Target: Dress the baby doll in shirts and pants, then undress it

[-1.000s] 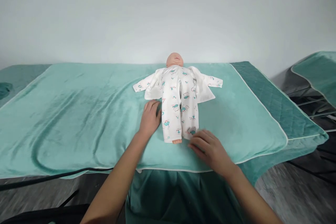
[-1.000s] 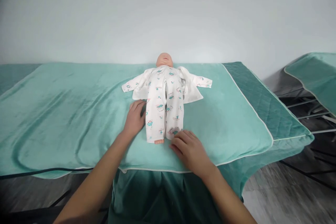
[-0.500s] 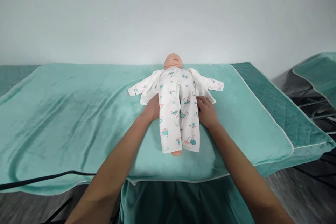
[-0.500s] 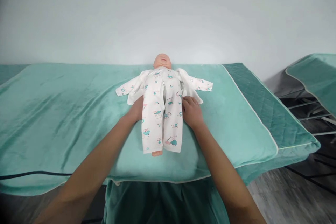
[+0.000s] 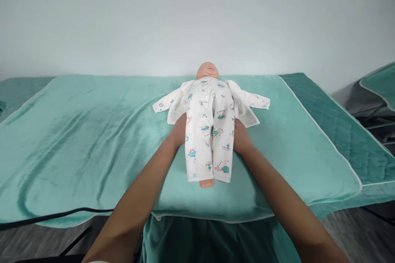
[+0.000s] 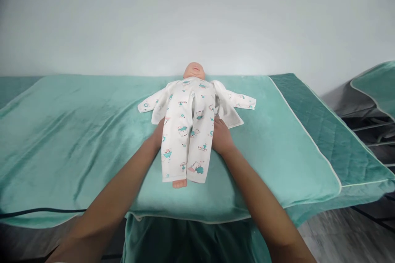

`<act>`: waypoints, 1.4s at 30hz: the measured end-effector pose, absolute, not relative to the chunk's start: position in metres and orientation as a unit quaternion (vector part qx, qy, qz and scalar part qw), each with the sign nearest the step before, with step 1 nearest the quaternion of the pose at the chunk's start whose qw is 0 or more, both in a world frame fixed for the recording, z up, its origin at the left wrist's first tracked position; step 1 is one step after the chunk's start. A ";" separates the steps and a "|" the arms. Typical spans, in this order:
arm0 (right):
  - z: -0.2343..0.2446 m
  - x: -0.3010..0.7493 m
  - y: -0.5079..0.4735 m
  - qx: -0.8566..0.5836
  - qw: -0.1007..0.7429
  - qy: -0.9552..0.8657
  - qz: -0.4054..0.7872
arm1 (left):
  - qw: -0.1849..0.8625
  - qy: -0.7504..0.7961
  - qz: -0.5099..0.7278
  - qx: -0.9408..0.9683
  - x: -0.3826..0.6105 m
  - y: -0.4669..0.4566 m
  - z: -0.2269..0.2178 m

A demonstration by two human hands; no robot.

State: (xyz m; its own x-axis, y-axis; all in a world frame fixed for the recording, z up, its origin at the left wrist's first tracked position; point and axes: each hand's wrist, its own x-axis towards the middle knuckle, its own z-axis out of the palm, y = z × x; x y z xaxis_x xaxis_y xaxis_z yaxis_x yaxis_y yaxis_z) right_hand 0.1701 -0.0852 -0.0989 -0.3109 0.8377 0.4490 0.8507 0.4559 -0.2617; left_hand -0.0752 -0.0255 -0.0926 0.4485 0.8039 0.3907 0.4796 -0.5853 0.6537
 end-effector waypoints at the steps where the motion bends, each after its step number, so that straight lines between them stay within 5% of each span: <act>1: -0.098 0.169 -0.085 -0.524 0.263 -0.810 -0.011 | 0.233 0.390 0.348 0.820 -0.076 -0.026 -0.093; 13: -0.094 0.174 -0.097 -0.459 0.276 -0.844 0.038 | 0.203 0.424 0.385 0.795 -0.075 -0.033 -0.092; 25: -0.105 0.186 -0.089 -0.447 0.291 -0.845 0.025 | -0.049 0.373 0.325 0.868 -0.105 -0.083 -0.105; 35: -0.082 0.198 -0.112 -0.446 0.326 -0.806 0.213 | 0.203 0.402 0.361 0.817 -0.108 -0.080 -0.096; 42: -0.078 0.203 -0.114 -0.516 0.410 -0.686 0.307 | 0.233 0.473 0.405 0.747 -0.108 -0.081 -0.092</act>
